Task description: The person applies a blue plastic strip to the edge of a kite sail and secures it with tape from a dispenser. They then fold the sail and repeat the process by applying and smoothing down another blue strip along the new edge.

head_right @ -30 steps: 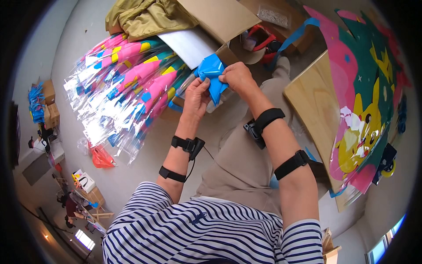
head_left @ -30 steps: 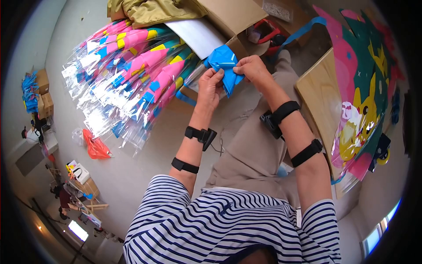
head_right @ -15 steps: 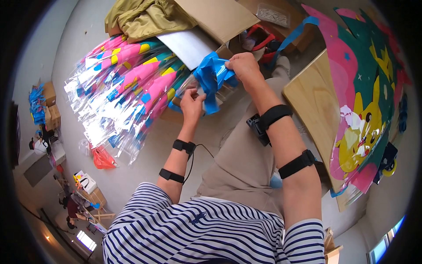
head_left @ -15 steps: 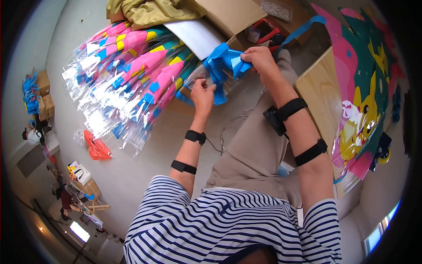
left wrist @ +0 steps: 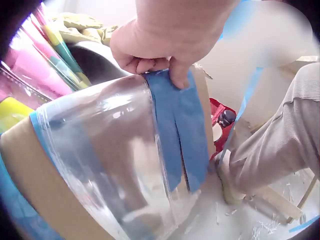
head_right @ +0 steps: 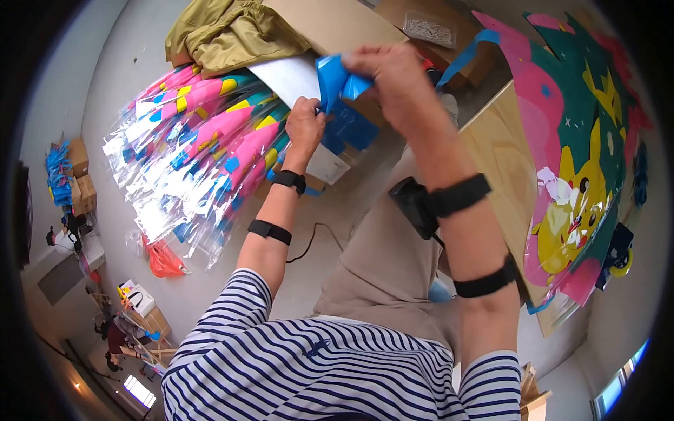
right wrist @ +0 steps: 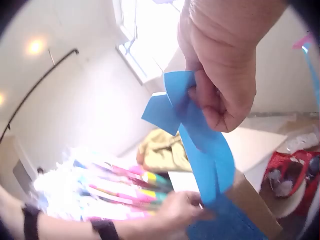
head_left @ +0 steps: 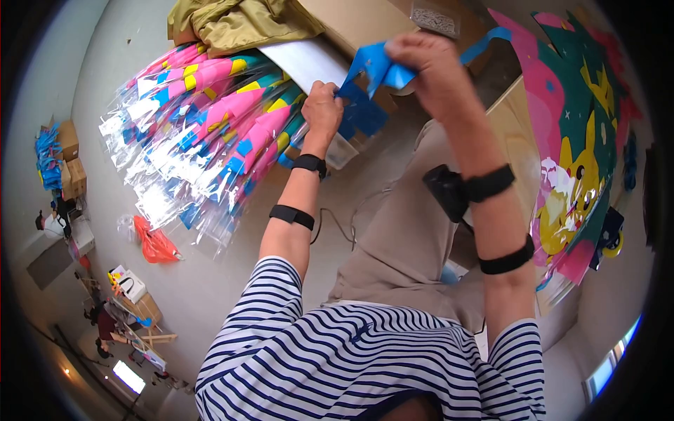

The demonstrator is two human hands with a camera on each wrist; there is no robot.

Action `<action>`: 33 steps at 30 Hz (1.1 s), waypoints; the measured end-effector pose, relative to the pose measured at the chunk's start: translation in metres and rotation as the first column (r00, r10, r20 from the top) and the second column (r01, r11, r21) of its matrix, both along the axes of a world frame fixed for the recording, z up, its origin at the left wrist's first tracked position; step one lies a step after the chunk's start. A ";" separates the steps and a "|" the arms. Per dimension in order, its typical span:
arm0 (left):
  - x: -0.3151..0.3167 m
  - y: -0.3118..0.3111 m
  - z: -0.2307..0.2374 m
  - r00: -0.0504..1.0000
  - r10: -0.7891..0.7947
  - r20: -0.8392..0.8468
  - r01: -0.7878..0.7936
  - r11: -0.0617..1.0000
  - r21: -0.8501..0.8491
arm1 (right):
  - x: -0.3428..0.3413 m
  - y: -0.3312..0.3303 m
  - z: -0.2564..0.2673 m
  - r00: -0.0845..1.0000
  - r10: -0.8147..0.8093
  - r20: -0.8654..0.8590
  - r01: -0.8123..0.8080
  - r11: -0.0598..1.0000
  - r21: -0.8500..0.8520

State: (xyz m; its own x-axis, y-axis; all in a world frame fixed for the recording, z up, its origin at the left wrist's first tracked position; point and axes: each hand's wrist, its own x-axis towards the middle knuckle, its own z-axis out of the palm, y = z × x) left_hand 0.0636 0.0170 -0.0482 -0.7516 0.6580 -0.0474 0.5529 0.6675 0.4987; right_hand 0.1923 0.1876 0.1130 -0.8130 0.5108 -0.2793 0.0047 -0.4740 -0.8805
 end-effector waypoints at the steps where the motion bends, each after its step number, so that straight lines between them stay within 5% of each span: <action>1: -0.001 0.000 0.000 1.000 0.000 0.008 0.000 1.000 0.000 | 0.006 0.013 0.025 0.999 0.017 -0.045 -0.018 0.999 -0.031; 2: 0.000 0.000 0.001 1.000 -0.001 0.017 0.001 1.000 0.002 | 0.011 0.019 0.047 0.998 -0.048 -0.047 0.056 0.983 0.173; 10: -0.010 0.006 -0.002 0.990 0.026 0.137 -0.011 0.994 -0.111 | 0.070 0.036 0.145 0.940 -0.172 -0.293 0.230 0.957 0.175; 14: -0.013 0.003 -0.005 0.998 -0.015 0.066 0.021 0.995 -0.093 | 0.130 0.063 0.186 0.880 -0.363 -0.307 0.446 0.854 0.269; 19: 0.012 -0.004 0.048 0.999 -0.042 0.004 0.040 0.983 0.177 | 0.173 0.007 0.189 0.895 -0.379 -0.233 0.444 0.802 0.399; 20: 0.029 -0.005 0.078 0.932 -0.038 0.362 -0.059 0.965 0.254 | 0.185 -0.009 0.187 0.895 -0.408 -0.183 0.447 0.802 0.397; 22: 0.068 -0.015 0.111 0.491 -0.221 0.843 -0.165 0.926 0.339 | 0.210 -0.043 0.181 0.919 -0.384 -0.095 0.393 0.859 0.329; 23: 0.089 -0.022 0.119 0.189 -0.361 0.913 -0.173 0.903 0.393 | 0.221 -0.060 0.178 0.943 -0.327 -0.064 0.332 0.906 0.263; 25: 0.142 -0.020 0.147 -0.362 -0.292 0.885 -0.210 0.951 0.228 | 0.239 -0.093 0.178 0.990 -0.132 0.053 0.112 0.952 0.285; 27: 0.185 -0.015 0.167 -0.655 -0.384 0.650 -0.240 0.922 0.303 | 0.259 -0.115 0.174 0.977 0.158 0.145 -0.200 0.917 0.346; 28: 0.194 -0.008 0.173 -0.754 -0.417 0.508 -0.256 0.898 0.358 | 0.273 -0.123 0.170 0.951 0.262 0.164 -0.305 0.879 0.367; 30: 0.206 0.012 0.182 -0.640 -0.491 0.591 -0.387 0.871 0.304 | 0.303 -0.138 0.162 0.868 0.447 0.217 -0.497 0.774 0.392; 31: 0.207 0.022 0.182 -0.549 -0.496 0.673 -0.464 0.850 0.248 | 0.323 -0.144 0.156 0.874 0.396 0.282 -0.480 0.799 0.363; 33: 0.197 0.037 0.189 -0.527 -0.551 0.647 -0.510 0.814 0.277 | 0.371 -0.154 0.145 0.862 0.310 0.401 -0.445 0.842 0.305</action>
